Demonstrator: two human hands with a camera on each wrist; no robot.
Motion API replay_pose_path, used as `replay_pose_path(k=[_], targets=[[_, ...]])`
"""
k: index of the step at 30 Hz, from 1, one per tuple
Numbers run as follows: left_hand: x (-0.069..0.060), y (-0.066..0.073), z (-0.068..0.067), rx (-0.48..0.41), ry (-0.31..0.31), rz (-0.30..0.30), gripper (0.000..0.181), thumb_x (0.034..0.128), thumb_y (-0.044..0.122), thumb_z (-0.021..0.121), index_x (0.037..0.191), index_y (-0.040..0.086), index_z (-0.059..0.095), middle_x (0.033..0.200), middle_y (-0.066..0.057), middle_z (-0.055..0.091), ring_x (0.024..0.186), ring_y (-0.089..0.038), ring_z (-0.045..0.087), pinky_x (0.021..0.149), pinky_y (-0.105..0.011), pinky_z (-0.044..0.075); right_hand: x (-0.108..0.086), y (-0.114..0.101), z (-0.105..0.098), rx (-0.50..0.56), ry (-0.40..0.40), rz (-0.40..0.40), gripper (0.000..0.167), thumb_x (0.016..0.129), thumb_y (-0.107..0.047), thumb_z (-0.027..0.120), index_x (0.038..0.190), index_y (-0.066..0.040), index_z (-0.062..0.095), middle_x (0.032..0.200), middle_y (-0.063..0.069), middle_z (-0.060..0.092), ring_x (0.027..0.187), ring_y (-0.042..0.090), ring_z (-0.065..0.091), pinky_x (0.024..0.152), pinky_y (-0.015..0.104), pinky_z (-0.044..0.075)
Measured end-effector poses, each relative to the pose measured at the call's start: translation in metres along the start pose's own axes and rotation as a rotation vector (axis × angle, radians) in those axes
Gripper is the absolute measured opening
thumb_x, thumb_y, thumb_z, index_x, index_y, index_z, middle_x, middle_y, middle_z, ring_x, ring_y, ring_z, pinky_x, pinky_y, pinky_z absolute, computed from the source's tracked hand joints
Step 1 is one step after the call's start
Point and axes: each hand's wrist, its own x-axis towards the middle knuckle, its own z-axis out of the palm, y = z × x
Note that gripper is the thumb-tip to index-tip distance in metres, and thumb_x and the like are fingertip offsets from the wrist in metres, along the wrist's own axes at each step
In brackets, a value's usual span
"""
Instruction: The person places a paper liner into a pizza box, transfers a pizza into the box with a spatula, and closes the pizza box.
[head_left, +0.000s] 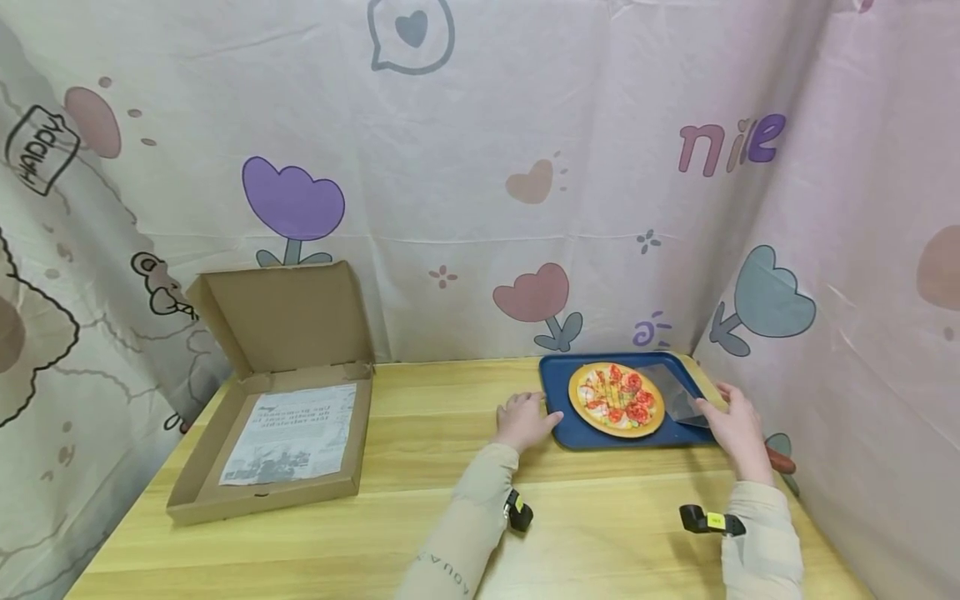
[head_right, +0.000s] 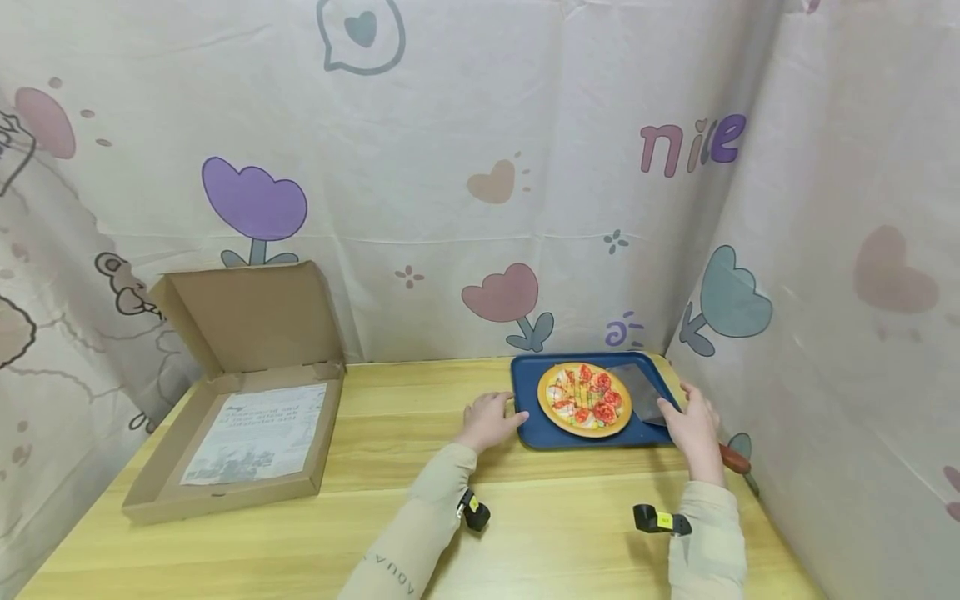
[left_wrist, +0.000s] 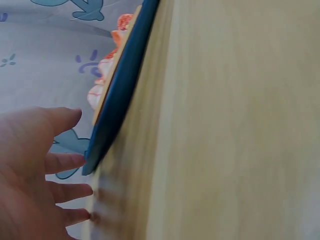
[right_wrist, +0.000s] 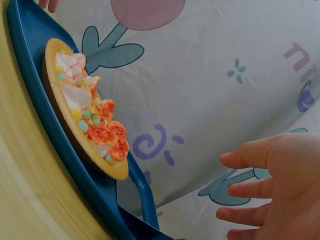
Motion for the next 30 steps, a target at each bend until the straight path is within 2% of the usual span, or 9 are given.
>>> replay_pose_path(k=[3,6,11,17,21,25,30], targets=[[0.004,0.001,0.006,0.0,0.019,-0.012,0.055,0.0932,0.05,0.057,0.137,0.017,0.056,0.144,-0.011,0.052,0.141,-0.038,0.036,0.114,-0.069,0.02,0.001,0.002,-0.001,-0.034,0.004,-0.009,0.069,0.1,-0.03,0.045,0.15,0.009,0.019,0.15,0.039,0.024,0.137,0.058,0.015,0.112,0.067,0.018],[0.007,0.003,0.009,-0.037,0.042,-0.029,0.054,0.0934,0.047,0.059,0.137,0.015,0.055,0.145,-0.012,0.051,0.142,-0.039,0.035,0.115,-0.069,0.017,0.002,0.004,-0.001,-0.066,0.005,-0.024,0.068,0.099,-0.027,0.048,0.147,0.013,0.021,0.148,0.04,0.026,0.136,0.059,0.015,0.113,0.066,0.015],[0.012,0.005,0.015,-0.049,0.091,-0.058,0.051,0.0926,0.041,0.063,0.136,0.014,0.056,0.143,-0.013,0.052,0.141,-0.037,0.036,0.116,-0.066,0.018,0.002,0.006,0.0,-0.139,0.016,-0.047,0.065,0.098,-0.023,0.049,0.144,0.016,0.025,0.144,0.041,0.029,0.134,0.058,0.02,0.114,0.065,0.014],[0.013,0.007,0.021,0.0,0.178,-0.071,0.046,0.0899,0.035,0.068,0.13,0.014,0.06,0.136,-0.013,0.057,0.134,-0.034,0.043,0.115,-0.063,0.024,-0.001,0.008,0.002,-0.249,0.06,-0.019,0.06,0.096,-0.024,0.05,0.142,0.012,0.033,0.14,0.041,0.034,0.13,0.059,0.024,0.106,0.069,0.024],[0.014,0.007,0.026,0.032,0.227,-0.08,0.043,0.0887,0.035,0.069,0.125,0.013,0.063,0.131,-0.012,0.057,0.127,-0.033,0.045,0.11,-0.056,0.031,-0.003,0.011,0.004,-0.297,0.072,-0.019,0.058,0.093,-0.025,0.055,0.138,0.009,0.039,0.135,0.041,0.038,0.124,0.059,0.031,0.096,0.073,0.032],[0.016,0.006,0.029,0.034,0.244,-0.09,0.04,0.0885,0.036,0.068,0.121,0.012,0.065,0.127,-0.011,0.055,0.12,-0.032,0.044,0.101,-0.048,0.035,-0.003,0.013,0.006,-0.344,0.075,-0.033,0.055,0.09,-0.024,0.06,0.133,0.008,0.045,0.129,0.04,0.044,0.117,0.058,0.038,0.089,0.072,0.038],[0.016,0.005,0.029,-0.056,0.221,-0.117,0.036,0.0861,0.034,0.071,0.115,0.013,0.065,0.122,-0.01,0.053,0.114,-0.031,0.041,0.095,-0.051,0.034,-0.003,0.013,0.005,-0.387,0.06,-0.025,0.054,0.088,-0.021,0.063,0.132,0.006,0.048,0.127,0.038,0.049,0.113,0.057,0.044,0.083,0.068,0.041]])
